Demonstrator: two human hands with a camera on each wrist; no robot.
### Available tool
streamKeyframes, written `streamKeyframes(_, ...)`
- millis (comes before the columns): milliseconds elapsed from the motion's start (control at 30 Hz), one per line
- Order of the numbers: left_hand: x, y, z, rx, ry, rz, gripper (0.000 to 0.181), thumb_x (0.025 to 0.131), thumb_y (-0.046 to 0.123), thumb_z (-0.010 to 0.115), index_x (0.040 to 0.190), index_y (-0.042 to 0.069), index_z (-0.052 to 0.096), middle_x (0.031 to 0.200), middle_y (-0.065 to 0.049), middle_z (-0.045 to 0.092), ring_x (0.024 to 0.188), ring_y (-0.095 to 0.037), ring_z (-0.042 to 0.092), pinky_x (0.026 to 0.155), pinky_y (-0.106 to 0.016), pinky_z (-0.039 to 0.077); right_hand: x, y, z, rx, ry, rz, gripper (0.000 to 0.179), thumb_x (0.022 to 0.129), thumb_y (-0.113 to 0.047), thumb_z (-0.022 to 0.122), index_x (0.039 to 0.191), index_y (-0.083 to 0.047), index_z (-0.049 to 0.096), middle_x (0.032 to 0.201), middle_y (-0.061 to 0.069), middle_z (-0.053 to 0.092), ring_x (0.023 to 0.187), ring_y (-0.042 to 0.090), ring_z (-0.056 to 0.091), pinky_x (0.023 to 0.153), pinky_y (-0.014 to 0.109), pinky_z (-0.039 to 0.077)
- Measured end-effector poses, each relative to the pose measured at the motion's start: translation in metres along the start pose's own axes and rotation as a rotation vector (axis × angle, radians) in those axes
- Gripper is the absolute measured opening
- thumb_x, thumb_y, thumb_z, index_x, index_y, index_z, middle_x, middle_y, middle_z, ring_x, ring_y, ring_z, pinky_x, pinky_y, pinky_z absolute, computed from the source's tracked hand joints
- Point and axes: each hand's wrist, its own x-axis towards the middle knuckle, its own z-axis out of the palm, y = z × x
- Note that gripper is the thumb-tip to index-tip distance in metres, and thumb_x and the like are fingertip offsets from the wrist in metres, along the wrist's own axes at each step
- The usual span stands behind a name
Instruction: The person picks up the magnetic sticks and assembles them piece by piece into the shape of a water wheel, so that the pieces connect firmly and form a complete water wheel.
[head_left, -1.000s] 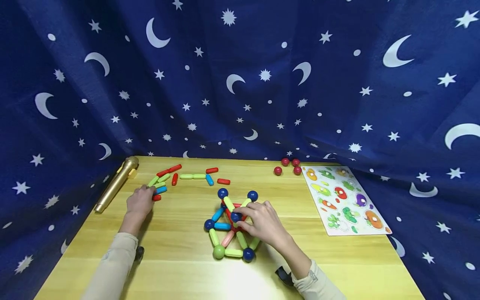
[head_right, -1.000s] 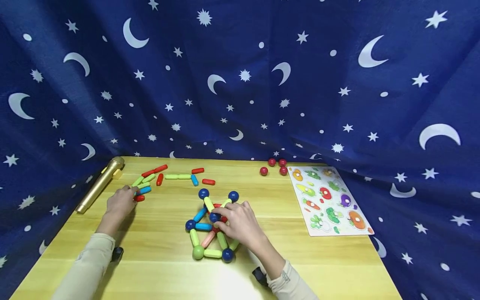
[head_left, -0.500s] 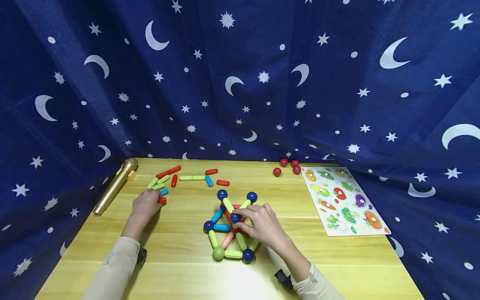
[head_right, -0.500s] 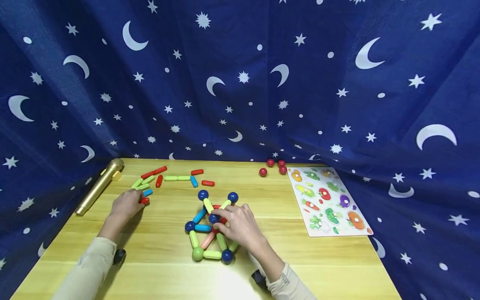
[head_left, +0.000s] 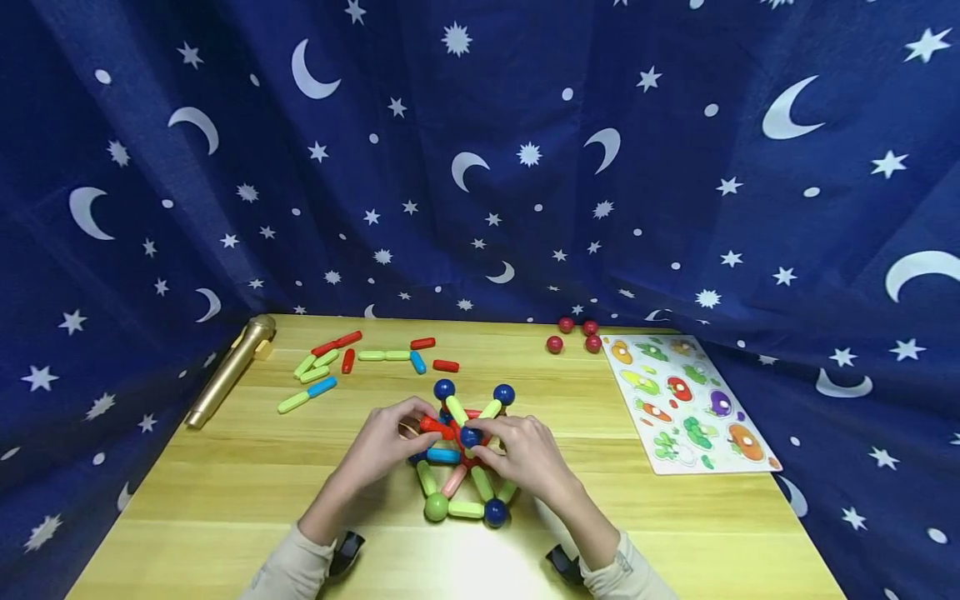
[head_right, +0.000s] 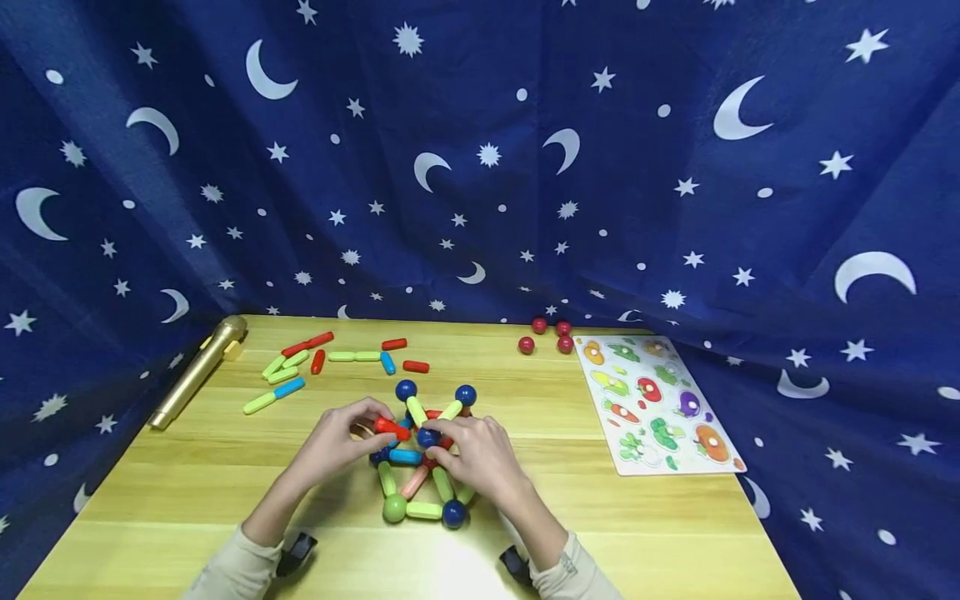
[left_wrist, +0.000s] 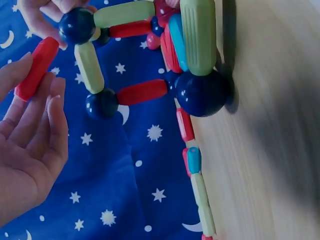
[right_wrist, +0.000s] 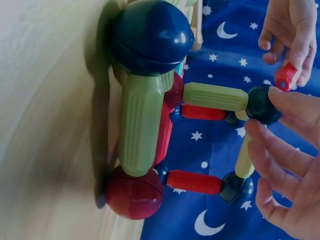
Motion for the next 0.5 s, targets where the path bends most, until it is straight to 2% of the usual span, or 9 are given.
streamKeyframes(133, 0.000, 0.006, 0.007, 0.023, 0.008, -0.002, 0.020, 0.081, 0.019, 0.079, 0.098, 0.020, 0.067, 0.087, 0.005, 0.072, 0.076, -0.006, 0.064, 0.069, -0.021, 0.054, 0.001, 0.000, 0.000, 0.017, -0.009, 0.005, 0.030, 0.080, -0.030, 0.080, 0.109, -0.027, 0.073, 0.080, -0.009, 0.073, 0.048, -0.005, 0.031, 0.055, 0.018, 0.035)
streamKeyframes(333, 0.000, 0.003, 0.013, 0.067, -0.003, 0.009, 0.022, 0.082, 0.019, 0.079, 0.099, 0.018, 0.066, 0.088, 0.004, 0.071, 0.076, -0.008, 0.064, 0.069, -0.022, 0.054, 0.000, 0.000, -0.001, 0.020, -0.007, 0.009, 0.031, 0.080, -0.030, 0.080, 0.109, -0.026, 0.073, 0.081, -0.009, 0.073, 0.047, -0.005, 0.030, 0.054, 0.016, 0.032)
streamKeyframes(433, 0.001, -0.001, 0.008, 0.080, -0.048, 0.018, 0.029, 0.081, 0.018, 0.079, 0.107, 0.017, 0.064, 0.095, 0.002, 0.072, 0.079, -0.012, 0.066, 0.071, -0.028, 0.056, 0.000, 0.000, -0.002, 0.016, -0.001, 0.010, 0.030, 0.080, -0.031, 0.079, 0.109, -0.026, 0.073, 0.084, -0.010, 0.074, 0.047, -0.005, 0.030, 0.052, 0.016, 0.031)
streamKeyframes(500, 0.003, -0.010, -0.002, 0.110, -0.078, 0.012, 0.033, 0.082, 0.016, 0.078, 0.112, 0.015, 0.063, 0.099, -0.001, 0.072, 0.081, -0.014, 0.066, 0.073, -0.030, 0.056, 0.000, 0.000, -0.001, 0.017, 0.005, 0.007, 0.029, 0.080, -0.030, 0.080, 0.108, -0.026, 0.073, 0.085, -0.010, 0.074, 0.047, -0.005, 0.030, 0.052, 0.016, 0.031)
